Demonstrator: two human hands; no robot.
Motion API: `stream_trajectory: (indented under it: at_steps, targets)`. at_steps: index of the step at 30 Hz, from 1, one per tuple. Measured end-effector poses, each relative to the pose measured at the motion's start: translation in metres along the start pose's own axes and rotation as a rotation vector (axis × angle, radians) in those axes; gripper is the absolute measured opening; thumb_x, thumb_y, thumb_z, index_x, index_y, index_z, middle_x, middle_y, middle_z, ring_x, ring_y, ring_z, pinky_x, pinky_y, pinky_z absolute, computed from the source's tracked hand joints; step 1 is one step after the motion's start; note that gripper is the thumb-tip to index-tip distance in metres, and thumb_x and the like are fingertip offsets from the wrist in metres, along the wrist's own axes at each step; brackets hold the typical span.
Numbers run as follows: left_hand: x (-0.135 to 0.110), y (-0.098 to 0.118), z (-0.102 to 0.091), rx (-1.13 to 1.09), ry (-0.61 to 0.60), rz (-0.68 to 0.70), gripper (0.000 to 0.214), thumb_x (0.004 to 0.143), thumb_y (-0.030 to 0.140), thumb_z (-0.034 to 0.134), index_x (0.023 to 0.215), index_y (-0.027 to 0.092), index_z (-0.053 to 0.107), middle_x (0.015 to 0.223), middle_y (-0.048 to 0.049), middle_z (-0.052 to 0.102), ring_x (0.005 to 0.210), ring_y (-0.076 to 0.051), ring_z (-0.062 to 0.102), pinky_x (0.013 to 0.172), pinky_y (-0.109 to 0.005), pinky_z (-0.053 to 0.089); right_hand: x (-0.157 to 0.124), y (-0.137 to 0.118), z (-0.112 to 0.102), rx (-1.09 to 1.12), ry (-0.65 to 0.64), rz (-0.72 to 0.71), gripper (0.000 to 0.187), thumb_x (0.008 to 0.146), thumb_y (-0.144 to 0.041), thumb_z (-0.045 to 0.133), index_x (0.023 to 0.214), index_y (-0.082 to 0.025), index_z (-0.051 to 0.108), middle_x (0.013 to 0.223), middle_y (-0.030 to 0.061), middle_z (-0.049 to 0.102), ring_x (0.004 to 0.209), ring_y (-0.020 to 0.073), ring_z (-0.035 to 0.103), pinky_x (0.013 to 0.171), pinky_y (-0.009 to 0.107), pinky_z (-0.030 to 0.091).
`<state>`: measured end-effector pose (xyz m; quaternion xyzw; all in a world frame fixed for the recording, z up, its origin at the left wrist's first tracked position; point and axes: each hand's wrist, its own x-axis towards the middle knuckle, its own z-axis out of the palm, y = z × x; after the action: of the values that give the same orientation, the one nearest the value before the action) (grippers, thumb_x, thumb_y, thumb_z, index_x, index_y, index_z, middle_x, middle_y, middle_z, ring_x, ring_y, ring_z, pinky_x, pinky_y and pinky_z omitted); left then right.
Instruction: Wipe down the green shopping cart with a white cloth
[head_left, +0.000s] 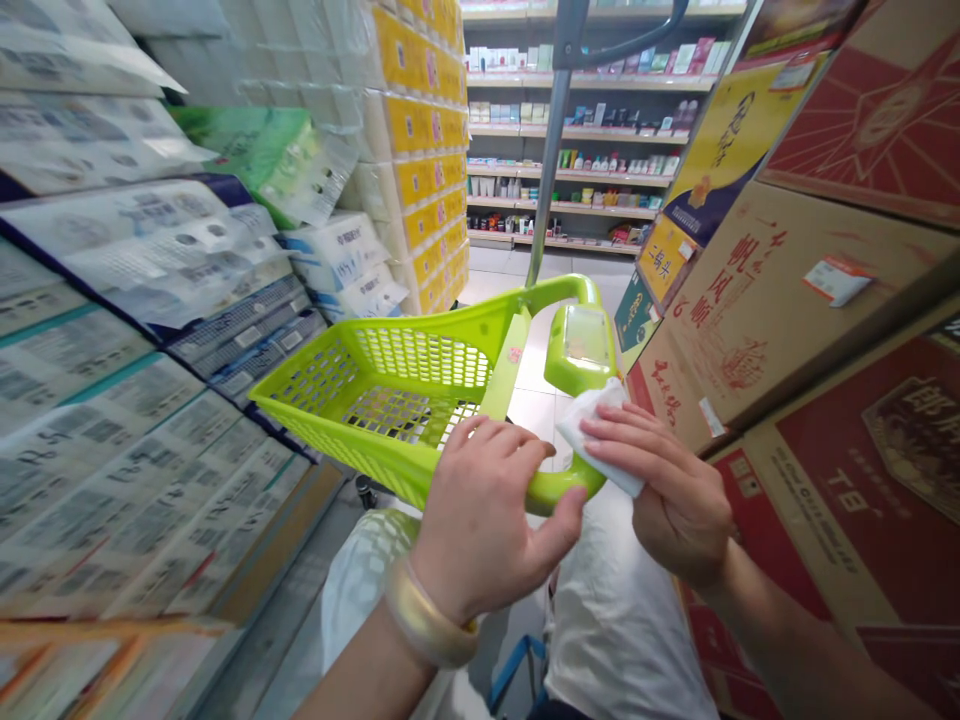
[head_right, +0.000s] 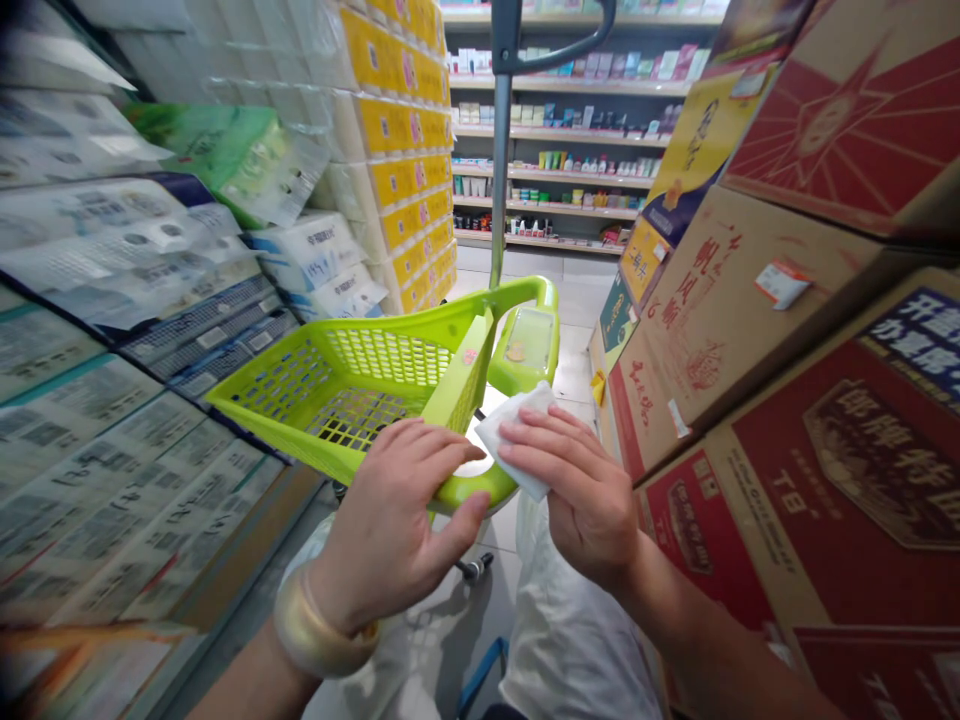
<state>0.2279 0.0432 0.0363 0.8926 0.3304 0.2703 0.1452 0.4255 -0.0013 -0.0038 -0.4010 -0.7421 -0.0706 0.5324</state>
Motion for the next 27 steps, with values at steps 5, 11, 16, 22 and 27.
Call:
stream_trajectory:
  at_steps: [5, 11, 16, 22, 27]
  targets:
    - [-0.001, 0.004, 0.004, 0.109, 0.087, 0.09, 0.038, 0.088, 0.051, 0.052, 0.064, 0.021, 0.056, 0.064, -0.0012, 0.059, 0.063, -0.017, 0.052, 0.062, -0.034, 0.035, 0.011, 0.011, -0.007, 0.039, -0.129, -0.114, 0.035, 0.095, -0.01, 0.051, 0.12, -0.025, 0.07, 0.115, 0.0053, 0.076, 0.115, 0.0202, 0.069, 0.108, 0.04, 0.05]
    - [-0.012, -0.01, 0.003, 0.125, 0.141, 0.222, 0.04, 0.087, 0.048, 0.054, 0.058, 0.021, 0.047, 0.057, 0.0006, 0.05, 0.057, -0.014, 0.044, 0.055, -0.031, 0.029, 0.024, 0.03, -0.007, 0.019, -0.067, -0.051, 0.041, 0.096, -0.006, 0.046, 0.118, -0.029, 0.071, 0.114, 0.0032, 0.076, 0.115, 0.0189, 0.068, 0.109, 0.04, 0.049]
    - [-0.013, -0.016, -0.001, 0.084, 0.154, 0.279, 0.039, 0.086, 0.047, 0.054, 0.058, 0.021, 0.046, 0.057, 0.0007, 0.048, 0.057, -0.014, 0.043, 0.054, -0.031, 0.028, 0.026, 0.012, -0.004, 0.032, -0.182, -0.109, 0.038, 0.097, -0.009, 0.047, 0.119, -0.028, 0.07, 0.116, 0.0027, 0.076, 0.118, 0.0177, 0.067, 0.112, 0.038, 0.047]
    - [-0.011, -0.034, -0.012, 0.048, 0.134, 0.33, 0.041, 0.088, 0.045, 0.051, 0.056, 0.021, 0.042, 0.055, 0.001, 0.044, 0.055, -0.014, 0.04, 0.054, -0.03, 0.027, 0.047, 0.036, -0.005, 0.039, -0.232, -0.071, 0.038, 0.097, -0.008, 0.044, 0.115, -0.027, 0.072, 0.116, 0.0031, 0.075, 0.117, 0.0168, 0.067, 0.111, 0.039, 0.048]
    - [-0.012, -0.054, -0.026, 0.01, 0.028, 0.325, 0.041, 0.091, 0.044, 0.041, 0.057, 0.021, 0.045, 0.058, -0.0012, 0.047, 0.056, -0.015, 0.042, 0.055, -0.031, 0.029, 0.058, 0.05, 0.005, -0.003, -0.138, 0.069, 0.038, 0.096, -0.01, 0.043, 0.111, -0.025, 0.073, 0.116, 0.0054, 0.075, 0.118, 0.0192, 0.067, 0.111, 0.044, 0.048]
